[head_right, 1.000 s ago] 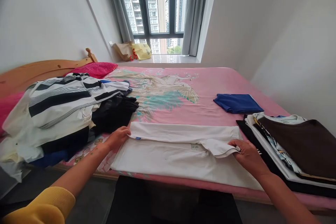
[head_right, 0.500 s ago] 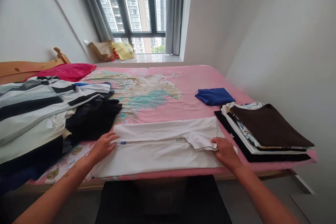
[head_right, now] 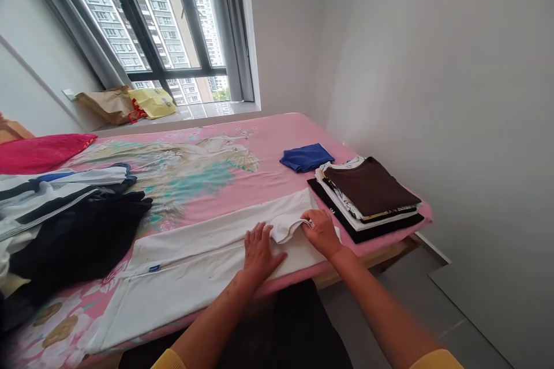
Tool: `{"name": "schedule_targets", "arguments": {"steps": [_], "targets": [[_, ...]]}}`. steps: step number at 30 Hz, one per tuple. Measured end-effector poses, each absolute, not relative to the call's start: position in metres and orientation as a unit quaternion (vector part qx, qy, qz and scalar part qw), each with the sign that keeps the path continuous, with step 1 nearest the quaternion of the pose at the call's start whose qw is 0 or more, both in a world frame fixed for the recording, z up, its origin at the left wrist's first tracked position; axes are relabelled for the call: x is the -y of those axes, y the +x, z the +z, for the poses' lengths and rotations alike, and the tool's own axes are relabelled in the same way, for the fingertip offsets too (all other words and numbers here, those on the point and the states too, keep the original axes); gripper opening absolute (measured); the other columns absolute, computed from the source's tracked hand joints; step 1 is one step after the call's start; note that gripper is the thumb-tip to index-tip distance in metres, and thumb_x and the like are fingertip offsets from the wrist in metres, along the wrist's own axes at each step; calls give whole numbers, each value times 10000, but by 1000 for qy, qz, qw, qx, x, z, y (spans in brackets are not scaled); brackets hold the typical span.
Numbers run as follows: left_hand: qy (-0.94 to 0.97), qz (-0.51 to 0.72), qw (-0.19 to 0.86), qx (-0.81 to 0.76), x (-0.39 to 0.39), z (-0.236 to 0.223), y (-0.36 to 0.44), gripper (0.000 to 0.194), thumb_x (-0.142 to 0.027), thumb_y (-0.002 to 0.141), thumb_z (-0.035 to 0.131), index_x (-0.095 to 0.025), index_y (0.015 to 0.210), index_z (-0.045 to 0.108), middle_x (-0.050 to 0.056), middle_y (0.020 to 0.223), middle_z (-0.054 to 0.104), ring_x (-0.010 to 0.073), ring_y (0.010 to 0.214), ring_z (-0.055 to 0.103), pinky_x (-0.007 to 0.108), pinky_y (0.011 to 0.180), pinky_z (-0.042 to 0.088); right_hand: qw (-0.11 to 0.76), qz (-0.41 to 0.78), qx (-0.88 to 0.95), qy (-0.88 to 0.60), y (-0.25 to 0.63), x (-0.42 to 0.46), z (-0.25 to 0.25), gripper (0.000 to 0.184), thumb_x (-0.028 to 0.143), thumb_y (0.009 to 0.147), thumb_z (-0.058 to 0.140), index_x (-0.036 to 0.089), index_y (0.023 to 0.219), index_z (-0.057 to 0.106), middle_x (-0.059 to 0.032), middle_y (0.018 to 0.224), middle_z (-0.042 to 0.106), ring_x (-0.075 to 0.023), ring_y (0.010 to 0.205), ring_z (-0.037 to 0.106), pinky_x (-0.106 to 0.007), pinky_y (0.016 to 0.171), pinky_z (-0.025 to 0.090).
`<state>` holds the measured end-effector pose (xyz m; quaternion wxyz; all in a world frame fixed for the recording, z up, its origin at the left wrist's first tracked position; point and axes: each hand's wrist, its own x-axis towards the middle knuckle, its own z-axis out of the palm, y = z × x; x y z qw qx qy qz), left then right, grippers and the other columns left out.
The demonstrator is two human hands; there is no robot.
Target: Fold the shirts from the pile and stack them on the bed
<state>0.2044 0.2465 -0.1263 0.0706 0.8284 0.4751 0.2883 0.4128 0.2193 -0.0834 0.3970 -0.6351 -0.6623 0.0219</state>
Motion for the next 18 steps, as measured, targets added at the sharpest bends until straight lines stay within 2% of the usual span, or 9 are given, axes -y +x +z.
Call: {"name": "schedule_targets", "arguments": {"steps": [3, 5, 8, 11, 14, 16, 18], "targets": [[825, 297, 62, -477, -263, -117, 215, 405, -190, 698, 602, -215, 1099, 554, 98, 1219, 576, 283, 1241, 431, 551, 1093, 153, 421, 33, 660, -622, 416, -226, -78, 75, 233, 785, 539, 206, 773, 608, -29, 778, 632, -188, 791, 526, -315, 775, 369], [846, 295, 57, -441, -273, -107, 207, 290, -122, 754, 516, -250, 1000, 599, 46, 1141, 623, 240, 1214, 463, 534, 1100, 136, 434, 32, 659, -613, 421, -229, -78, 89, 192, 773, 529, 205, 793, 615, -36, 804, 641, -193, 817, 528, -320, 789, 373], [882, 276, 57, -376, -283, -94, 186, 264, -136, 809, 464, -268, 961, 635, 27, 1123, 632, 205, 1183, 485, 469, 1083, 223, 444, 26, 664, -601, 429, -227, -84, 183, 104, 727, 503, 202, 832, 617, -41, 844, 637, -198, 860, 525, -334, 817, 380], [930, 176, 90, -310, -286, -87, 168, 262, -142, 802, 468, -279, 914, 661, 20, 1117, 633, 197, 1146, 509, 411, 1014, 331, 435, 34, 677, -592, 434, -218, -96, 238, 40, 675, 484, 201, 807, 601, -34, 835, 623, -194, 869, 524, -340, 832, 380], [944, 83, 117, -298, -283, -81, 167, 247, -138, 770, 481, -289, 854, 659, 2, 1097, 633, 205, 1107, 532, 451, 1020, 309, 416, 46, 689, -592, 436, -208, -106, 258, 20, 664, 482, 205, 804, 597, -24, 817, 616, -193, 869, 521, -349, 839, 378], [931, 98, 106, -334, -277, -78, 178, 194, -221, 755, 543, -270, 920, 633, 30, 1096, 616, 220, 1082, 533, 454, 1020, 303, 408, 46, 691, -595, 437, -204, -109, 264, 31, 692, 491, 209, 848, 608, -25, 829, 619, -197, 881, 519, -359, 846, 376], [915, 135, 85, -370, -270, -77, 194, 383, -361, 695, 639, -245, 1054, 573, 68, 1148, 575, 249, 1107, 503, 444, 1011, 311, 407, 41, 693, -594, 437, -201, -109, 262, 48, 725, 501, 212, 894, 615, -27, 850, 626, -199, 892, 519, -367, 850, 374]]}}
